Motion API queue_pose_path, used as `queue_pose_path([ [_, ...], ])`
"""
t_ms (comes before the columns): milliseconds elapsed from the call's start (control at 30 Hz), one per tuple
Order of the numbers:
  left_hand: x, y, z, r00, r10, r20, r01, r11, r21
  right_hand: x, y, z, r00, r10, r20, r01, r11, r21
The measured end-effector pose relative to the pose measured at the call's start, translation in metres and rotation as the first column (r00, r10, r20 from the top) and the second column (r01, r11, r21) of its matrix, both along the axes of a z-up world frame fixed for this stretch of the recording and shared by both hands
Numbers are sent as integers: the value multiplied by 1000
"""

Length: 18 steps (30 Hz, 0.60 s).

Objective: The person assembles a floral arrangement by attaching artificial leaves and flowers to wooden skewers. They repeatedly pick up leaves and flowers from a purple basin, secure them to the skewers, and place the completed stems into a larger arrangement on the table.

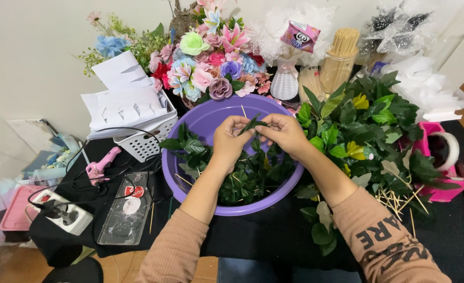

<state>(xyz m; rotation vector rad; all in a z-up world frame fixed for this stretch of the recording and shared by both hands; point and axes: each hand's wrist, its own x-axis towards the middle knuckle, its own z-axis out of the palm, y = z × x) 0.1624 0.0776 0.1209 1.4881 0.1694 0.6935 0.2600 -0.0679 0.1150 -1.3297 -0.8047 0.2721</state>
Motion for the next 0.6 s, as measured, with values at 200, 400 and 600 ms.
queue_pose_path([
  [200,9,6,-11,1000,9,3,-9,1000,8,9,4,-12,1000,-23,-21,24,1000,20],
  [400,5,3,-5,1000,16,1,-16,1000,20,1,-3,1,1000,0,-3,0,1000,29],
  [600,11,6,-14,1000,-8,10,8,1000,20,8,2,-11,1000,-13,-25,14,1000,27],
])
